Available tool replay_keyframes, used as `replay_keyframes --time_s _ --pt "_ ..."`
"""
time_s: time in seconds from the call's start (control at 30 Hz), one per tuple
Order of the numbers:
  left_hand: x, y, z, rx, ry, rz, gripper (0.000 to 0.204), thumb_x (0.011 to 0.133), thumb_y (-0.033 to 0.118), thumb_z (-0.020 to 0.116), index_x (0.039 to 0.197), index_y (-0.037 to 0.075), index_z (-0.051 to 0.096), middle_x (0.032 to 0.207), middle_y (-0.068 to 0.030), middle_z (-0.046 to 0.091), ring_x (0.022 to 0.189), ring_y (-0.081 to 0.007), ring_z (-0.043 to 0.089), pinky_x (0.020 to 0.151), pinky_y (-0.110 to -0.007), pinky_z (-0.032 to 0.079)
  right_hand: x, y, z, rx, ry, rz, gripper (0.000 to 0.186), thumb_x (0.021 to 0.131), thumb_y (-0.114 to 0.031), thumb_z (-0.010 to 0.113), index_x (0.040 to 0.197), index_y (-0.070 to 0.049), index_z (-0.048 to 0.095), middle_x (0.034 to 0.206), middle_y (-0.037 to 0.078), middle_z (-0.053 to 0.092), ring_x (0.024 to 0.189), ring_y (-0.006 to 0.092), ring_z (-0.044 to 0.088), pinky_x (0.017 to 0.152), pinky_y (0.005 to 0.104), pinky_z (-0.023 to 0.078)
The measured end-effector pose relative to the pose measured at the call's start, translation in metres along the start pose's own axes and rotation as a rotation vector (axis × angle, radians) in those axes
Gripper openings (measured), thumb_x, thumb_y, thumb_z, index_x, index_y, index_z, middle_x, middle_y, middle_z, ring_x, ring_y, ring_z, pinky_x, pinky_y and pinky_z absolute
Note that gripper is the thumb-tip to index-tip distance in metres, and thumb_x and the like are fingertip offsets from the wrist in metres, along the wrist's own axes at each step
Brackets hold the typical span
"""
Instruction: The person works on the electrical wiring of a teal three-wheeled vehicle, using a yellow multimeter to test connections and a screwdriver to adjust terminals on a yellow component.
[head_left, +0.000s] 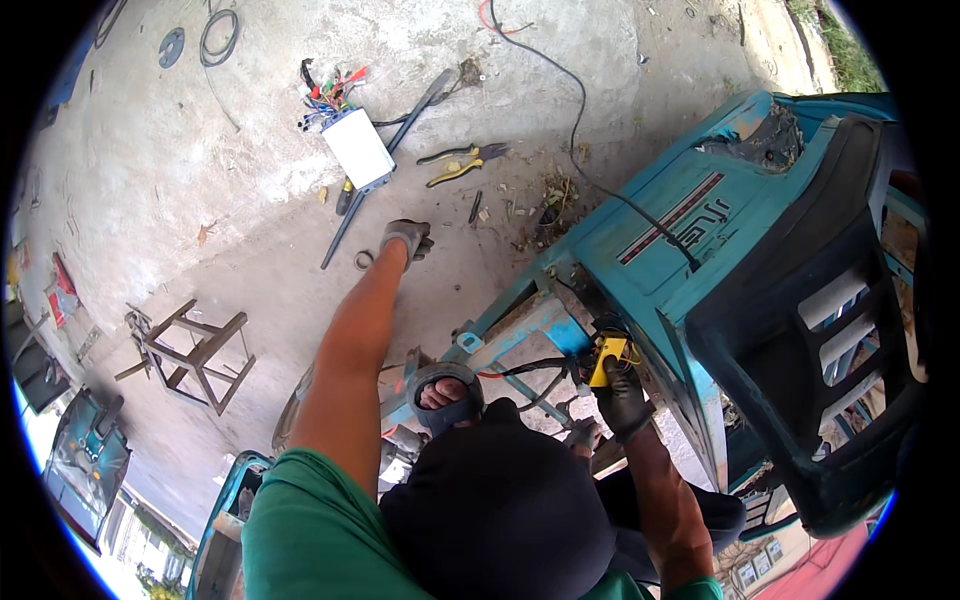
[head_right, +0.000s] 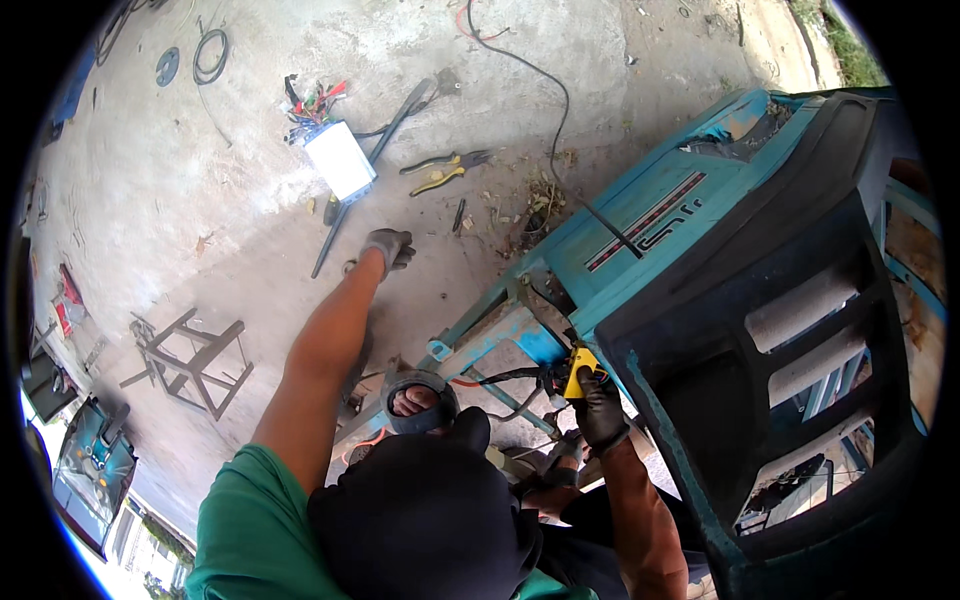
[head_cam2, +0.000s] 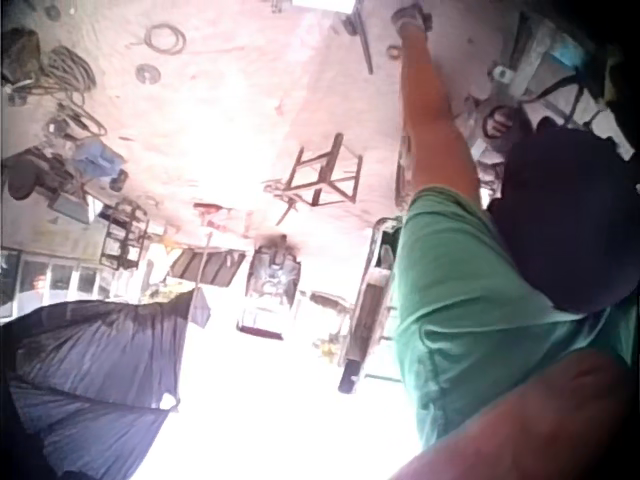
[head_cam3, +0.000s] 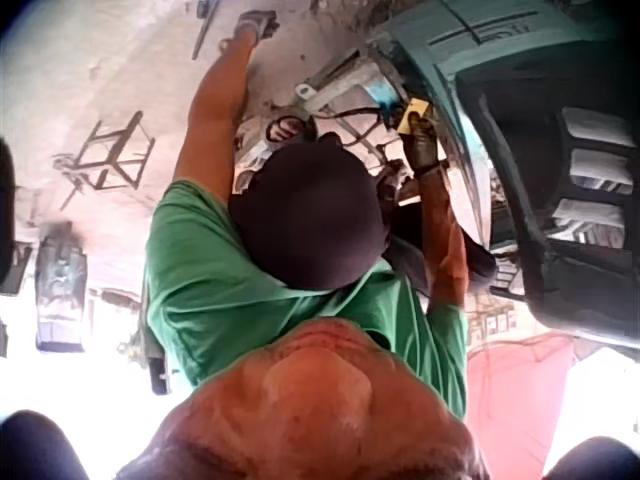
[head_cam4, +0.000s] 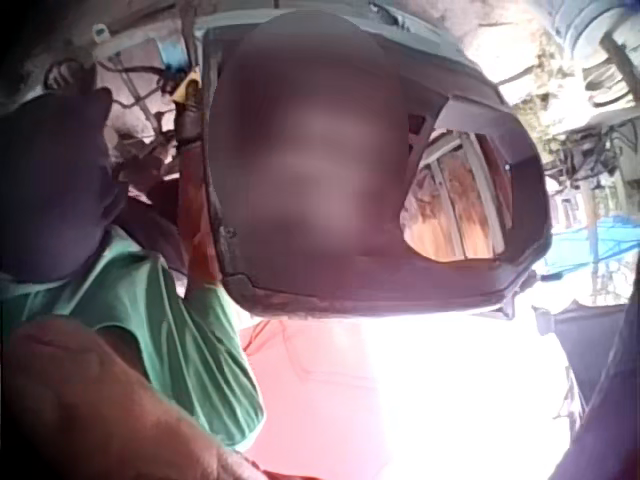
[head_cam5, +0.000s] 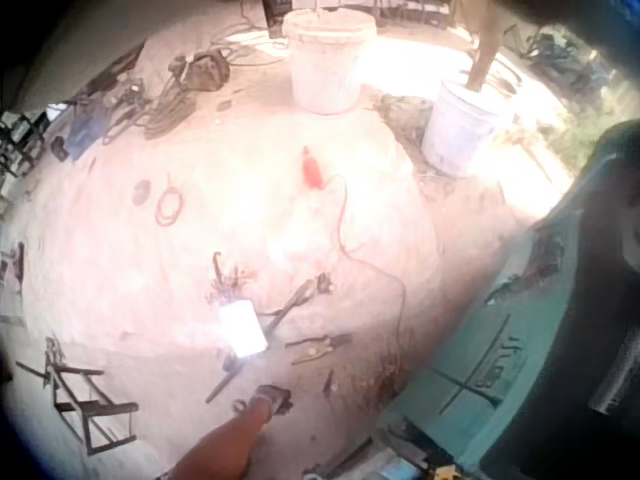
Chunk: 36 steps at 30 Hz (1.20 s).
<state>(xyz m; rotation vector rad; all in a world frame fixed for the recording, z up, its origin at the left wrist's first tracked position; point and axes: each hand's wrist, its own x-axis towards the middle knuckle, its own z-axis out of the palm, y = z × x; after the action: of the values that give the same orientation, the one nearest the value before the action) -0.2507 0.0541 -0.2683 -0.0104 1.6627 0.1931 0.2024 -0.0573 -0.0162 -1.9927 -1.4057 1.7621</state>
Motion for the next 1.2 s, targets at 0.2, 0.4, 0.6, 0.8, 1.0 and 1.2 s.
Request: replay_keyframes --time_s 0.2,0.4,0.6,0.8,1.0,1.2 --pt "0.037 -0.04 0.034 -0.053 -0.005 -0.083 0.023 0.096 0.028 0.065 0.103 0.007 0.068 0.088 -0.0109 0.075 0.063 -0.0217 0.068 0.064 -0.038 0.058 -0.007 0.008 -0.001 0.14 -0.015 0.155 0.026 0.11 -0.022 0.052 0.121 -0.001 0.063 0.109 0.004 0.066 0.101 0.0106 0.062 0.091 0.0267 0.05" --pt "0.084 -0.023 0.05 -0.123 0.063 -0.232 0.026 0.1 0.037 0.059 0.108 0.014 0.069 0.093 -0.0078 0.076 0.069 -0.0245 0.071 0.063 -0.043 0.055 -0.002 -0.039 0.005 0.337 0.028 0.328 0.025 0.11 -0.022 0.053 0.109 0.0 0.065 0.092 0.003 0.064 0.085 0.0097 0.058 0.078 0.0294 0.051" --pt "0.15 -0.047 0.041 0.105 0.15 -0.153 0.021 0.099 0.029 0.062 0.101 0.012 0.074 0.087 -0.0076 0.075 0.067 -0.0262 0.072 0.054 -0.044 0.054 -0.001 -0.05 0.005 0.343 0.073 0.374 0.025 0.107 -0.026 0.059 0.113 -0.003 0.066 0.097 0.002 0.066 0.088 0.0088 0.062 0.077 0.0241 0.052" --pt "0.147 -0.043 0.054 0.03 0.142 -0.088 0.024 0.099 0.028 0.061 0.102 0.008 0.073 0.082 -0.0119 0.074 0.063 -0.0264 0.07 0.052 -0.042 0.052 0.0 -0.049 0.008 0.9 0.236 0.646 0.023 0.106 -0.026 0.062 0.116 -0.006 0.066 0.098 0.001 0.067 0.091 0.0098 0.064 0.079 0.0239 0.053" --pt "0.097 -0.014 0.048 0.021 0.063 -0.219 0.029 0.099 0.036 0.061 0.107 0.009 0.07 0.08 -0.0133 0.074 0.059 -0.0284 0.071 0.052 -0.045 0.053 -0.005 -0.033 0.006 1.049 0.178 0.607 0.036 0.108 -0.022 0.056 0.141 -0.008 0.055 0.126 0.003 0.065 0.117 0.0148 0.061 0.106 0.0304 0.046" --pt "0.111 -0.024 0.058 -0.028 0.035 -0.278 0.028 0.098 0.038 0.062 0.106 0.012 0.071 0.081 -0.0128 0.075 0.057 -0.0272 0.07 0.053 -0.046 0.054 -0.007 -0.04 0.003 0.579 0.131 0.454 0.031 0.108 -0.022 0.056 0.134 -0.006 0.059 0.119 0.003 0.067 0.111 0.0134 0.063 0.099 0.0291 0.049"
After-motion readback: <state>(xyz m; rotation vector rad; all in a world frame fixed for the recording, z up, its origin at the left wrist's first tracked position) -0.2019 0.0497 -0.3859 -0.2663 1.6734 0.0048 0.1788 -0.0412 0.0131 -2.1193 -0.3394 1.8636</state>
